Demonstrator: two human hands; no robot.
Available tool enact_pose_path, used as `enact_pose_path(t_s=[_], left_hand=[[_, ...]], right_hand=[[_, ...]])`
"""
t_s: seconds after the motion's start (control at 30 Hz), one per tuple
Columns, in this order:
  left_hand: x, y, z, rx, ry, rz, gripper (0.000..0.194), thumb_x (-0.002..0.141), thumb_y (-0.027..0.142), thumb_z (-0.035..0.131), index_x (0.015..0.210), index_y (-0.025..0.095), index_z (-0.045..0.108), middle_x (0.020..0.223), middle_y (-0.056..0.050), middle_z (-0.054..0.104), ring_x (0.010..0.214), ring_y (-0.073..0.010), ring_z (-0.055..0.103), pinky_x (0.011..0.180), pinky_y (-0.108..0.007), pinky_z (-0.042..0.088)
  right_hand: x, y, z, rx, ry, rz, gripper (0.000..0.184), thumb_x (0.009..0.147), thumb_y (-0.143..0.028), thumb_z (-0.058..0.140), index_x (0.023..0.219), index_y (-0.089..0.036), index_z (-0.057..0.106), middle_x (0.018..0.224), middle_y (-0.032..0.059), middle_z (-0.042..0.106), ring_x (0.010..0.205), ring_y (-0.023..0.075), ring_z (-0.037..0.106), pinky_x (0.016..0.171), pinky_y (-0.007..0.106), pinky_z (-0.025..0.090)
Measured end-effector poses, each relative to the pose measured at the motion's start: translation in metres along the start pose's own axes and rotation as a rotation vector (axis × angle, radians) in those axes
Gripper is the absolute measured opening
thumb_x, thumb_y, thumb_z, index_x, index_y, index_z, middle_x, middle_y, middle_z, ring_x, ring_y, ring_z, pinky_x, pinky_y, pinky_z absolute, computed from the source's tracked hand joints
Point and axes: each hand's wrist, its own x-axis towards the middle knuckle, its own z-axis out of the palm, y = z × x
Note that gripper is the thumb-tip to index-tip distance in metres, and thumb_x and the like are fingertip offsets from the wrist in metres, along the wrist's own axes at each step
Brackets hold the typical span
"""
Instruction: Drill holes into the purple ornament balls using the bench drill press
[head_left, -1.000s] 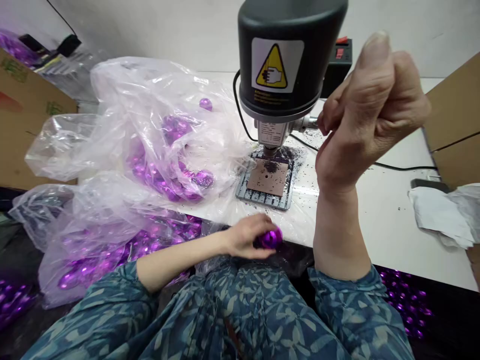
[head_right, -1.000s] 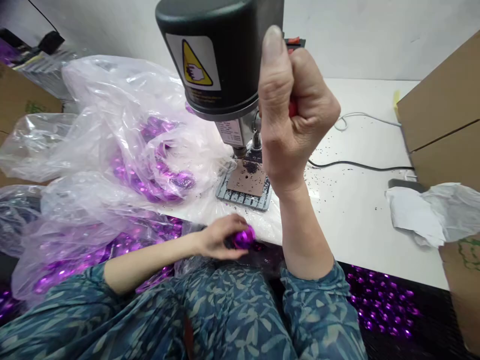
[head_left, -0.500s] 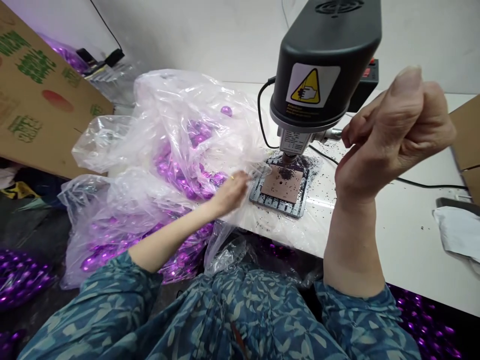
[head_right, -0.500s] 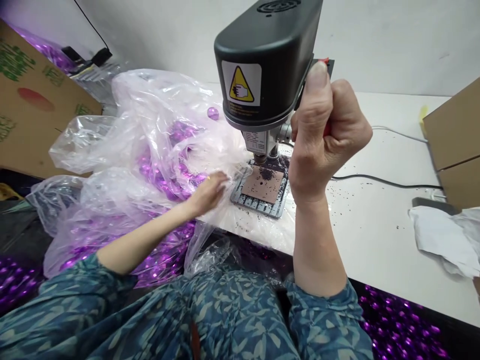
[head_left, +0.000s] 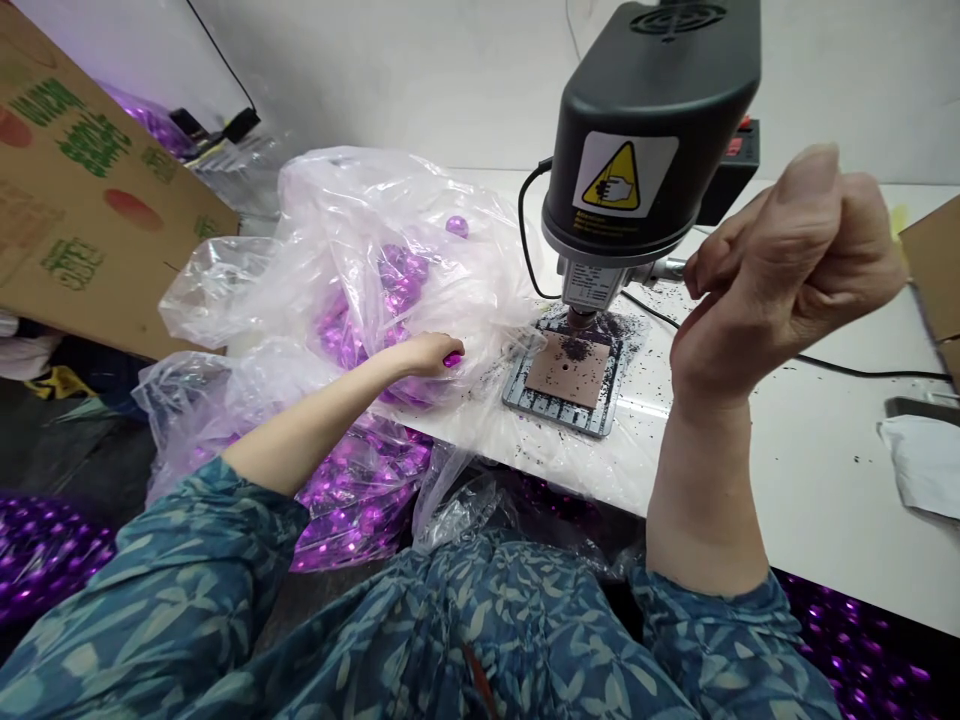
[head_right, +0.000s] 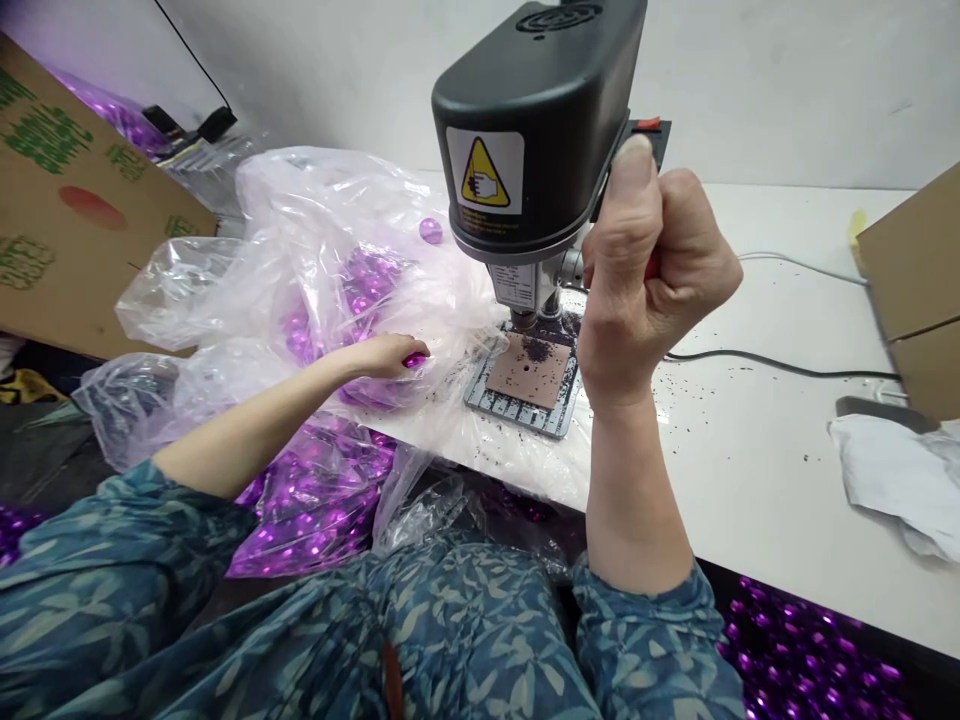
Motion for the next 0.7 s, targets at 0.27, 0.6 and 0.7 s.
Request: enact_pose_path(t_s=[0.27,0.6,0.7], left_hand=[[-0.023,0.025,-0.001,-0.798,0.518,0.175,0.062,0.080,0.048,0.086,0.131,0.022,0.063,0.129,-0.011,0.067,0.099,-0.0245,0.072,0.088,-0.040,0.062],[-0.001,0.097,0.043,-1.662,0.057,0.225,0.056,0.102,0.066,0.059,0.145,0.030,0.055,0.122,-0.010,0.075,0.093,-0.0231,0.077,0.079,-0.041,0.068],[0.014,0.104,0.057,-1.664,0.066,0.221,0.053,0.102,0.065,0.059,0.140,0.028,0.060,0.131,-0.012,0.073,0.107,-0.0264,0.077,0.090,-0.049,0.070]], right_hand=[[-0.002,0.002,-0.002,-0.032,-0.029,-0.064,0.054,0.096,-0.048,0.065,0.058,-0.022,0.037,0.051,-0.0073,0.033,0.043,0.0053,0.033,0.048,0.031,0.023],[-0.004,-0.003,0.000,-0.165,-0.022,-0.078,0.059,0.093,-0.063,0.061,0.060,-0.024,0.030,0.049,-0.0067,0.028,0.042,0.0074,0.032,0.047,0.033,0.025],[-0.004,-0.003,0.000,-0.248,-0.021,-0.086,0.061,0.096,-0.068,0.053,0.062,-0.025,0.026,0.049,-0.0058,0.026,0.043,0.0081,0.028,0.047,0.034,0.024]])
